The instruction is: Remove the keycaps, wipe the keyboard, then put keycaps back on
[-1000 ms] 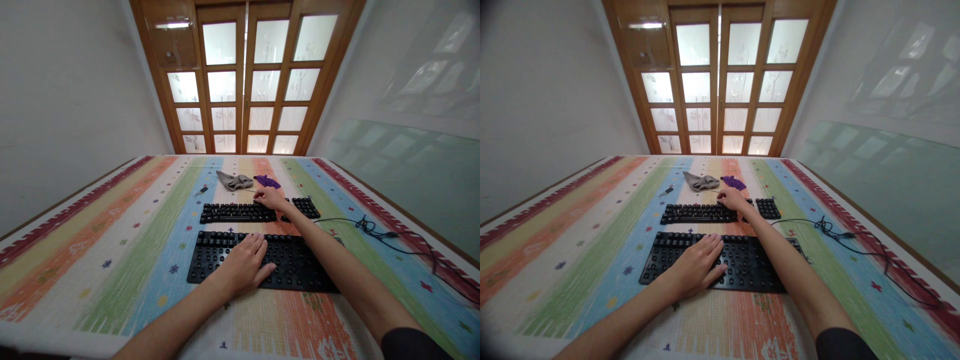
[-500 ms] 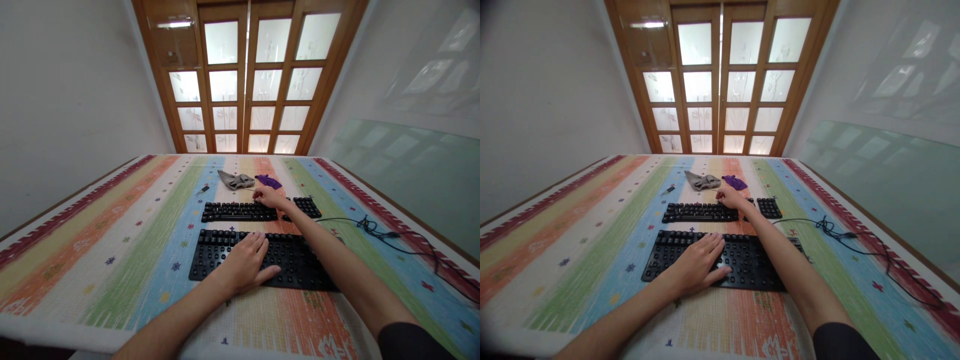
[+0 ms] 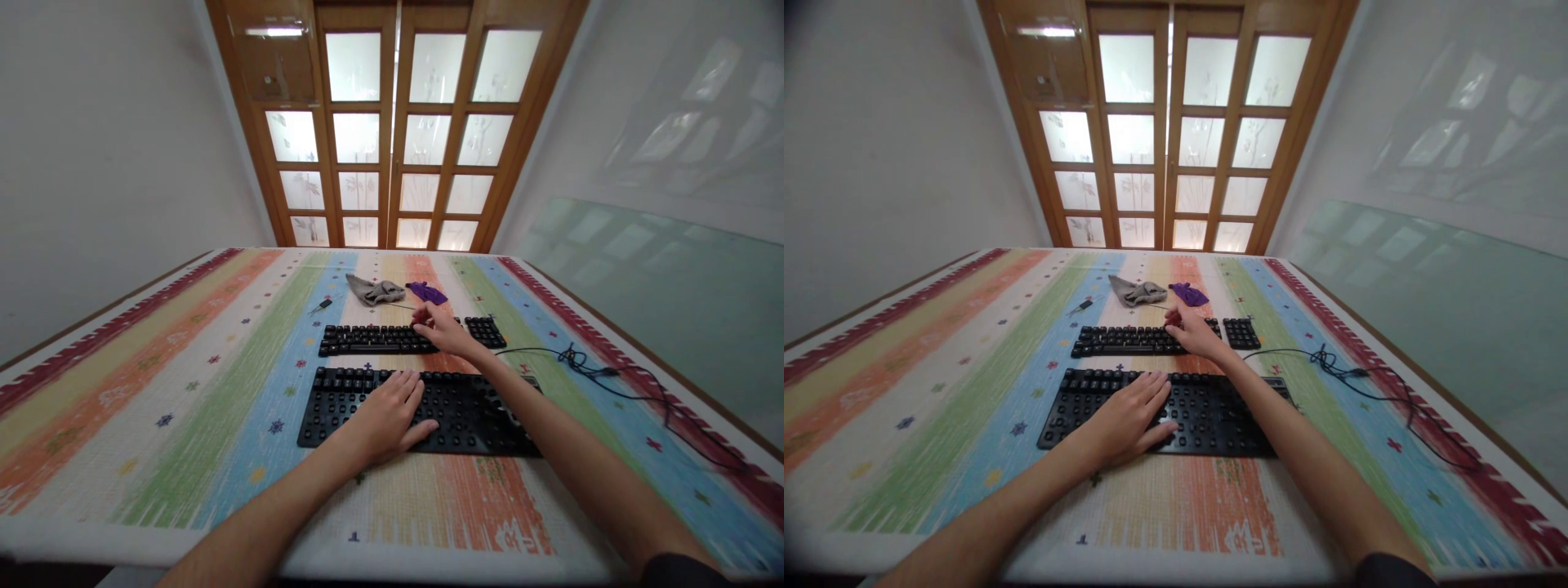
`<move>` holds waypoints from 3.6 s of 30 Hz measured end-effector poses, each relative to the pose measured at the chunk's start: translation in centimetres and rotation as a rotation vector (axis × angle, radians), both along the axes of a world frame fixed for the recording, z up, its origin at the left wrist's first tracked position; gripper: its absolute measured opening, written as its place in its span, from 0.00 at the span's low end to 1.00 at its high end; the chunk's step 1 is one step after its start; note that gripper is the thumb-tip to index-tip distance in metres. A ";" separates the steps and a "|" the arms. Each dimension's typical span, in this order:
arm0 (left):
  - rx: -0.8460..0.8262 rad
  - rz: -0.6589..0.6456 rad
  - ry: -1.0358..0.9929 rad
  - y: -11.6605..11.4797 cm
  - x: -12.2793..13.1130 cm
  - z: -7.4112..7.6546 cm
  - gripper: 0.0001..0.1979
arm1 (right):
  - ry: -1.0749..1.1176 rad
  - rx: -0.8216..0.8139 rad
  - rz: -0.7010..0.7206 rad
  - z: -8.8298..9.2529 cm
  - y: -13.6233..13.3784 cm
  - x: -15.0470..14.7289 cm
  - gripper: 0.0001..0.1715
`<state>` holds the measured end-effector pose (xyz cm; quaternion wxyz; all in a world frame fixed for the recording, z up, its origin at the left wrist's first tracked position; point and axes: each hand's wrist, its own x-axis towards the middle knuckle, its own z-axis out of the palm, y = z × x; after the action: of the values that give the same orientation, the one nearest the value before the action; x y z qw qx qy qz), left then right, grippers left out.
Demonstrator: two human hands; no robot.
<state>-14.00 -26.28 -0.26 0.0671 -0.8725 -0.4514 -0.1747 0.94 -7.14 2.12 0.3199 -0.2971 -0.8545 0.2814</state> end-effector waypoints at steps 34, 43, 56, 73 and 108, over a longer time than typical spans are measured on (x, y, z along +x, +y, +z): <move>0.197 -0.100 -0.131 0.9 -0.2 0.8 0.17 | -0.020 0.213 0.007 -2.3 -11.9 5.2 0.07; 0.231 -0.115 -0.158 1.1 -0.2 0.5 0.15 | 0.001 0.216 -0.010 -2.4 -11.7 5.2 0.09; 0.267 -0.134 -0.205 1.0 -0.1 0.5 0.12 | -0.032 0.256 -0.022 -2.5 -11.7 5.1 0.07; 0.077 -0.068 -0.180 0.7 0.5 0.3 0.12 | -0.432 0.725 -0.002 -1.1 -13.5 4.1 0.08; -0.014 -0.067 -0.106 0.2 0.8 -0.1 0.19 | -0.510 0.800 -0.042 -1.9 -14.4 3.6 0.11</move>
<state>-13.22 -26.08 -0.36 0.0308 -0.8770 -0.4261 -0.2198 4.57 -21.52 0.23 0.1947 -0.2273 -0.9409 -0.1583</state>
